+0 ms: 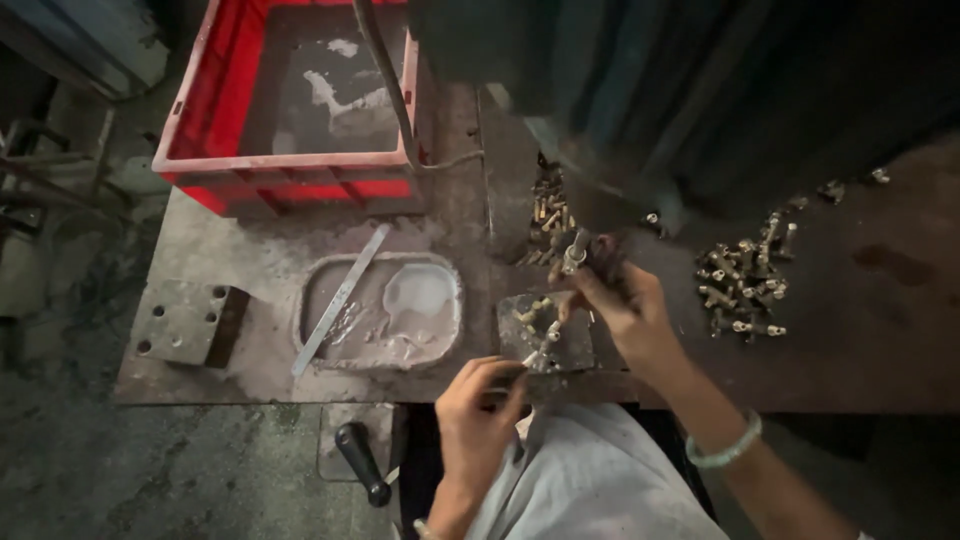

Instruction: The person picks small brass fittings one at a time from a pile on the workbench, dips them into a tray of slurry-like liquid, and places them onto a mounting plate next to the tray, repeating the cycle throughout the episode.

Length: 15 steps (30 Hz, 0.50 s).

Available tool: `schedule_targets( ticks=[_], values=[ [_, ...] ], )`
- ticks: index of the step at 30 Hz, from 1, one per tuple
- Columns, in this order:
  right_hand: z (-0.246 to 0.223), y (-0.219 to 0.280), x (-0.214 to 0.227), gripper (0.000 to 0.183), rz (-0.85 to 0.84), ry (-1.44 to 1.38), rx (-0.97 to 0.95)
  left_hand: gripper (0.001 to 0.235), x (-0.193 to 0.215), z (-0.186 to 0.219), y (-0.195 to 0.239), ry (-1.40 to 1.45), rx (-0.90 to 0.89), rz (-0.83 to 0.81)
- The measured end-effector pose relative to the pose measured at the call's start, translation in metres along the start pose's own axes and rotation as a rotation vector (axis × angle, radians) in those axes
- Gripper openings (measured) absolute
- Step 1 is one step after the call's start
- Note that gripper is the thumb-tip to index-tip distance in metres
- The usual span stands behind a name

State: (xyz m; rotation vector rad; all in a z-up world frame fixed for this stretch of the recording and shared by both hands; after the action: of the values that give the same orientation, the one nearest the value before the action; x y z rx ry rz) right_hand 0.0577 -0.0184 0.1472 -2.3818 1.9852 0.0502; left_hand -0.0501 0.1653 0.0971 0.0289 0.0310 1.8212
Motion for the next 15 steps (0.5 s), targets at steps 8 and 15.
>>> schedule_targets(
  ticks=[8,15],
  values=[
    [-0.001,-0.004,-0.003,0.021,-0.067,-0.065,0.056,0.019,-0.018,0.014,0.004,-0.553,-0.378,0.06],
    [-0.003,-0.004,-0.002,0.02,-0.07,-0.042,0.081,0.019,-0.033,0.027,-0.004,-0.641,-0.45,0.06]
  ],
)
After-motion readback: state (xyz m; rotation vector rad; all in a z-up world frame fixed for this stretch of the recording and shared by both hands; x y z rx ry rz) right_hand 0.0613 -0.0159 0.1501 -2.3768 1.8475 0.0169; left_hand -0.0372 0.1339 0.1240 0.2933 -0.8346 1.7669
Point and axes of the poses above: each hand's wrist, its own y-axis away from the middle knuckle, its own x-axis out of the back of the hand, z = x × y, the point moved 6 cm from there along -y, towards the middle knuckle
